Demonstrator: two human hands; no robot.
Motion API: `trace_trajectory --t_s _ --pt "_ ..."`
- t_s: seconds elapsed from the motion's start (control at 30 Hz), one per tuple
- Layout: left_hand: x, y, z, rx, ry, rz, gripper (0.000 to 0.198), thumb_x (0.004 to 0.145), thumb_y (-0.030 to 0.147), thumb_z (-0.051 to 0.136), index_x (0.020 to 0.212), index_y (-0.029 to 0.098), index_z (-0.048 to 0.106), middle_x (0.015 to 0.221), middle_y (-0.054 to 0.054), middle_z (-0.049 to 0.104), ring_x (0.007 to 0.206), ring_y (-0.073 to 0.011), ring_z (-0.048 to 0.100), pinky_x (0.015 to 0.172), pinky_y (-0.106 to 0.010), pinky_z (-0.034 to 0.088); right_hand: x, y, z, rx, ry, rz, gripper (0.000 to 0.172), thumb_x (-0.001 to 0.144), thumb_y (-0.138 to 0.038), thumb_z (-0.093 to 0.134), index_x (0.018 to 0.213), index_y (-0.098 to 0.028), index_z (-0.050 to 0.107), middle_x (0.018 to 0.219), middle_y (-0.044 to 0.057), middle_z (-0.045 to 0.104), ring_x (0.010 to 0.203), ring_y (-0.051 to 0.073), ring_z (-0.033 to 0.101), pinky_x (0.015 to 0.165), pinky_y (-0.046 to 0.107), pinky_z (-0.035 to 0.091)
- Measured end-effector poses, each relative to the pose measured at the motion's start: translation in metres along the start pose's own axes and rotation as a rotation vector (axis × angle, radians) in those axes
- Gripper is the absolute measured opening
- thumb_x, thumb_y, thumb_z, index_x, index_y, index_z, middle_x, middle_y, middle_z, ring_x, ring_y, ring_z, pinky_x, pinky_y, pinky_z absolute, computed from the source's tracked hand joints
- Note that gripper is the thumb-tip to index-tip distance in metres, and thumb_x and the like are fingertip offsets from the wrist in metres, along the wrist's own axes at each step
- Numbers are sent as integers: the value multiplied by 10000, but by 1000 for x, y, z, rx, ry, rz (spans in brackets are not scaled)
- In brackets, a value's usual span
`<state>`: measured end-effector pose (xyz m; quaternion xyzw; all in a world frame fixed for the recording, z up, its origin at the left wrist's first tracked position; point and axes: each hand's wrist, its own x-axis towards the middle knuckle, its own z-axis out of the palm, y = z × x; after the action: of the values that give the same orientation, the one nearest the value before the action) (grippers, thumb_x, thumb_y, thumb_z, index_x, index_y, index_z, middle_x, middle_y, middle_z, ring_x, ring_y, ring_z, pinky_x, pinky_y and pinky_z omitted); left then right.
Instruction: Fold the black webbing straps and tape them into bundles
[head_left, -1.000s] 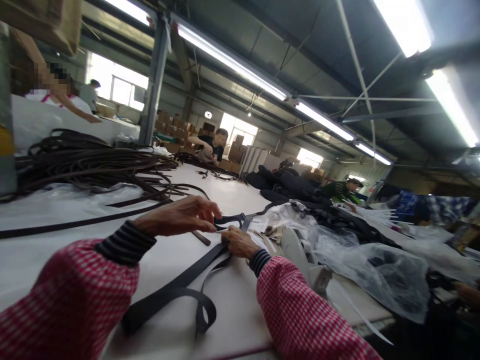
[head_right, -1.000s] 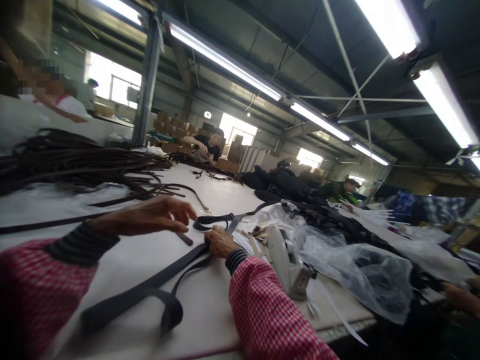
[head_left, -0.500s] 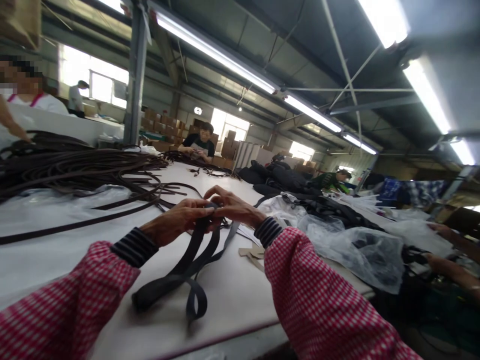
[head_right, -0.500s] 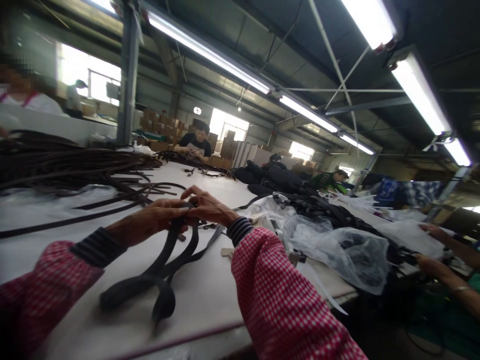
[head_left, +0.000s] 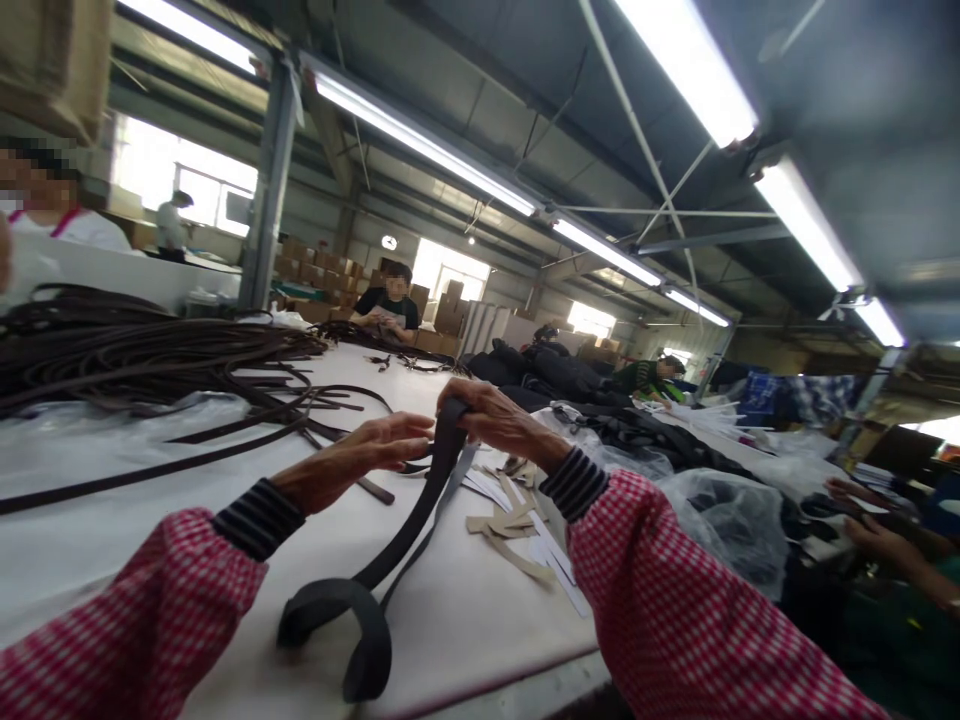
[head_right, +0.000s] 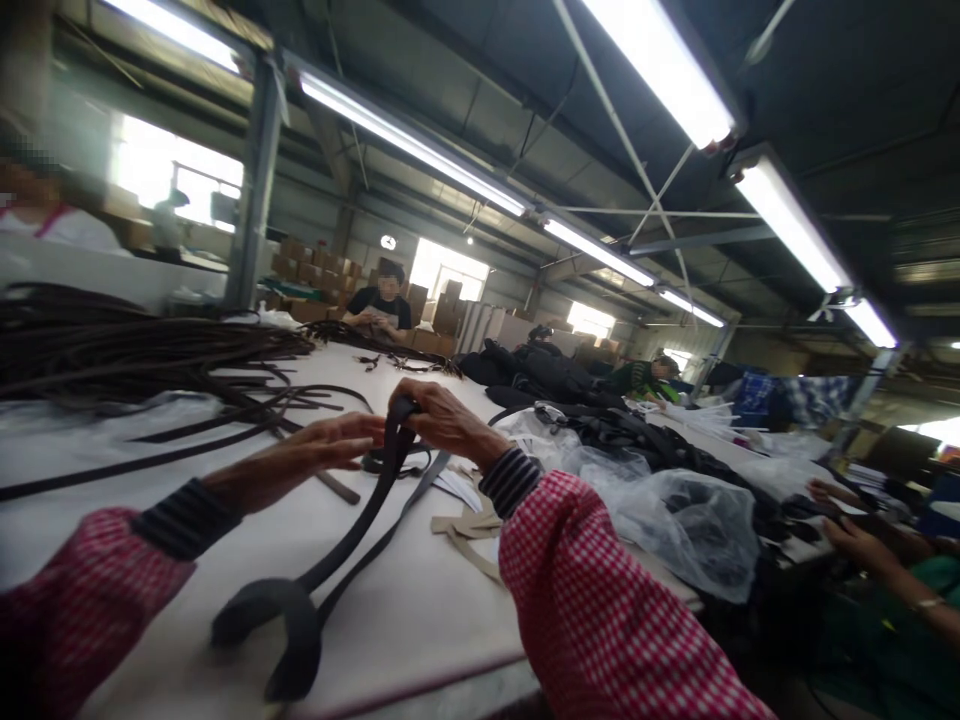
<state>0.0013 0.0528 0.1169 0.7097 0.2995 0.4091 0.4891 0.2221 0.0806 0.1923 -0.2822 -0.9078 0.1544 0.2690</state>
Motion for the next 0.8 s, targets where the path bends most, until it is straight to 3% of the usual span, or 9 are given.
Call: trace_trajectory --t_s 0.1,0.2,0.3,0.4,0.5,0.6,0.7,0.73,0.8 --pt "-3 3 6 -131 -69 84 418 918 520 637 1262 284 649 1344 -79 640 1258 -295 563 1005 -378 475 17 -23 8 -94 66 -125 127 795 -99 596 905 -159 617 893 -8 591 816 129 551 744 257 461" --pt "-6 11 9 -217 -39 54 371 923 523 630 1065 192 717 1027 -115 743 1005 -287 671 900 -389 528 29 -31 8 -52 65 -205 152 773 -112 651 913 -168 629 1048 19 575 990 166 554 862 305 476" --pt "-7 24 8 -208 24 42 258 874 410 731 942 161 715 845 -75 719 807 -226 670 758 -331 551 23 -19 1 265 -78 -134 400 746 -140 699 1134 -208 631 1251 48 561 1143 214 545 892 335 505" --pt "-10 36 5 -277 106 100 220 833 356 783 888 178 666 898 -52 718 800 -209 676 740 -327 565 1 -1 12 714 -193 -16 703 720 -167 721 1379 -250 489 1288 72 600 1106 219 608 895 360 530" --pt "-10 37 5 -273 182 113 297 807 401 799 884 187 608 937 -61 730 779 -220 687 726 -350 564 -13 11 46 920 -168 51 663 754 -244 728 1369 -222 482 1131 79 685 957 213 680 832 363 557" --pt "-3 25 5 -170 361 60 347 776 429 812 855 171 592 812 -32 695 705 -178 643 695 -309 533 -10 16 73 790 -121 94 399 830 -325 695 1185 -177 590 899 53 707 705 171 672 662 303 545" --pt "5 11 3 -137 606 85 399 749 484 818 885 181 596 827 -9 666 734 -170 613 673 -287 505 -1 15 67 442 -56 28 111 873 -229 614 928 -144 658 738 11 653 634 121 606 641 246 479" --pt "7 8 5 -145 600 102 407 762 503 804 930 190 607 901 -22 680 812 -190 630 697 -296 509 1 13 60 331 -18 -4 96 885 -190 573 872 -142 655 703 -3 628 622 108 578 639 233 453" --pt "7 4 12 -195 431 126 405 828 527 744 1049 208 629 1079 -55 690 1008 -234 636 808 -335 521 3 5 42 128 85 -67 143 904 -150 515 822 -148 633 662 -26 572 604 94 519 626 220 398"
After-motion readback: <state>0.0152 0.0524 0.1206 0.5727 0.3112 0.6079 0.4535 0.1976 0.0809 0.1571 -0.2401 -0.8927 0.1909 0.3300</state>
